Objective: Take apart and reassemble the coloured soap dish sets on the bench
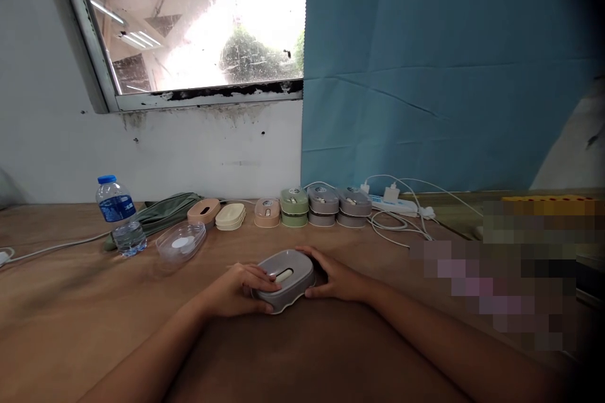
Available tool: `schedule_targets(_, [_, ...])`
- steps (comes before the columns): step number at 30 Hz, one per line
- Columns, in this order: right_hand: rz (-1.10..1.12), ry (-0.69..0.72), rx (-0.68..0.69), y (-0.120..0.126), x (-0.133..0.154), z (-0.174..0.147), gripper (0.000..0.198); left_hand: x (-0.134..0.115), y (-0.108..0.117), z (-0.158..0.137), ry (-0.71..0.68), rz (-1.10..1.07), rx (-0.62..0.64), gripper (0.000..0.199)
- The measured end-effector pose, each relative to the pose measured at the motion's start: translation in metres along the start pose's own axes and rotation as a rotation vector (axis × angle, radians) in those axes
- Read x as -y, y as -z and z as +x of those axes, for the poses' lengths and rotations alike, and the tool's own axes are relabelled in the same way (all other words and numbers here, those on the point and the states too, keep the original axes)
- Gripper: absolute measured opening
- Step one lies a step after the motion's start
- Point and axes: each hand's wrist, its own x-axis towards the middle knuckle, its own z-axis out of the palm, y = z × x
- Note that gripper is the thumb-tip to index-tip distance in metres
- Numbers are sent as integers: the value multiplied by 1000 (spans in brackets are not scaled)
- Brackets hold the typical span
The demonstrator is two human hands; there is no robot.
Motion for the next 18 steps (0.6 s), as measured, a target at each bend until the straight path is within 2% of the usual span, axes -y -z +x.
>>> schedule_targets(4, [85, 6, -4, 1, -1, 1, 82, -2, 1, 0, 51, -101, -83, 38])
schedule_targets(11, [-21, -15, -4, 0, -3, 0, 94, -3, 8, 0, 147, -169, -183, 36])
schedule_targets(15, [-42, -12, -2, 0, -3, -1, 94, -4, 6, 0, 141, -145, -169, 36])
schedule_targets(18, [-40, -3, 4, 0, 0, -2, 93, -7, 3, 0, 122, -119, -207, 35])
